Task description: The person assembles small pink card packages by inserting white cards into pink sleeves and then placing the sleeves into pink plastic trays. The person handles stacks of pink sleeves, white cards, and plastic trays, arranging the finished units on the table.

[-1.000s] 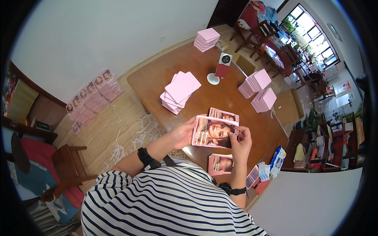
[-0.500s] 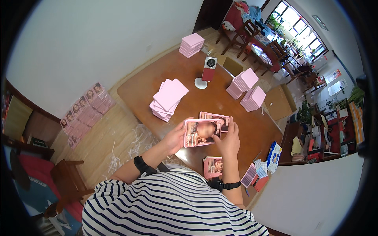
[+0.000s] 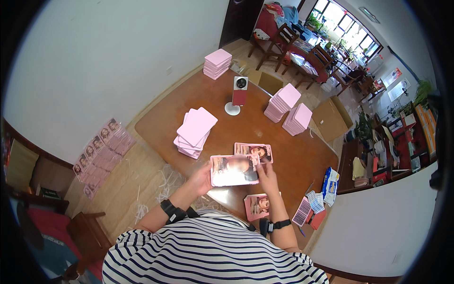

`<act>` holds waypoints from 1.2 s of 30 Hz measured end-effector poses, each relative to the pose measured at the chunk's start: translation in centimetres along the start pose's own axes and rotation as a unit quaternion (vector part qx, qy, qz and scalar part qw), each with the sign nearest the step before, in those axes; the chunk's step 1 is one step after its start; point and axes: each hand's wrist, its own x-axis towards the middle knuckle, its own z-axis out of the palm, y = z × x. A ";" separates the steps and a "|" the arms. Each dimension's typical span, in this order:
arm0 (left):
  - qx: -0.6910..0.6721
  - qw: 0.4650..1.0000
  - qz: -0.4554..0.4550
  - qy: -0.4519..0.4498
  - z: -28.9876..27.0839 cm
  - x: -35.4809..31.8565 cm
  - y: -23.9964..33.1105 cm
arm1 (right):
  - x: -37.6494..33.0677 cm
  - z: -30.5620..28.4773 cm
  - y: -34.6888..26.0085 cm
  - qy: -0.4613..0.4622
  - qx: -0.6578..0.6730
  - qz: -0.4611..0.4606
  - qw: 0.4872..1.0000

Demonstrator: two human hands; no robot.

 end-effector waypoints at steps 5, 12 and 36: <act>0.407 0.889 0.161 0.138 -2.6 2.3 -2.3 | -2.5 3.5 2.5 -0.104 0.280 0.147 0.943; 0.349 0.889 -0.116 0.274 -6.7 5.4 -0.4 | -0.1 3.6 11.3 -0.068 0.146 0.038 0.986; 0.535 0.823 -0.157 0.109 -9.3 9.1 -9.6 | -11.7 0.0 21.8 0.075 -0.337 0.118 0.931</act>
